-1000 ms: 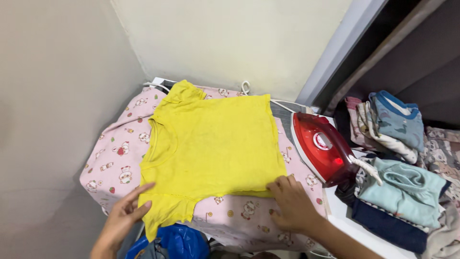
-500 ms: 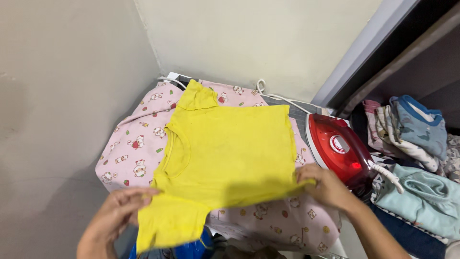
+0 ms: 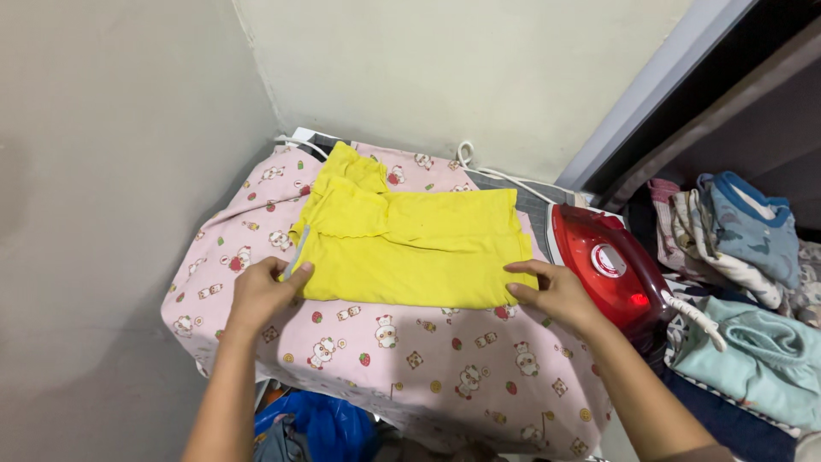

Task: The person irons a pair of patterned shorts and a yellow t-shirt before folding them and placing them on a stack of laundry.

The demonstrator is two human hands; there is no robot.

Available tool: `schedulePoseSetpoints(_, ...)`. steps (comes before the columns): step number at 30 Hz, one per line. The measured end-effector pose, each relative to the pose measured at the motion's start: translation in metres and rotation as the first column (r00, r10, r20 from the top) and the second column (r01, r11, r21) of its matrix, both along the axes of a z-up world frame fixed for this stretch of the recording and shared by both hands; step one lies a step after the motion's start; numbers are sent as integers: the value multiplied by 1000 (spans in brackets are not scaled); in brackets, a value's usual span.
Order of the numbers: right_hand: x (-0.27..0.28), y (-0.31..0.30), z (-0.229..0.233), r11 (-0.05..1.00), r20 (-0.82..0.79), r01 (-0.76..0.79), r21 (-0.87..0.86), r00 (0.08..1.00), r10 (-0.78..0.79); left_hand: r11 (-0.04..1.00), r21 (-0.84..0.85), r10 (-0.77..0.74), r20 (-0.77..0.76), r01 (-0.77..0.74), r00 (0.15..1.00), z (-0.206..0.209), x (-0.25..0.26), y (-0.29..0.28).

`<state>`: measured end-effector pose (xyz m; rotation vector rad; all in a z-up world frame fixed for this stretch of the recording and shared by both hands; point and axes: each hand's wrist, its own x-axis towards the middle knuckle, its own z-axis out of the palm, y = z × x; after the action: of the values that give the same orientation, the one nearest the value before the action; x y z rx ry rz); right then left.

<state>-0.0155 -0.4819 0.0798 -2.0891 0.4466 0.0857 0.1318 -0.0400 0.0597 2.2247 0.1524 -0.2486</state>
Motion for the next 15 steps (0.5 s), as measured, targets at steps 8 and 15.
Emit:
schedulePoseSetpoints(8, 14, 9, -9, 987, 99, 158, -21, 983, -156, 993, -108, 85, 290, -56, 953, -20, 15, -9)
schedulePoseSetpoints(15, 11, 21, -13, 917, 485, 316, -244, 859, -167, 962, -271, 81, 398, 32, 914, -48, 18, 19)
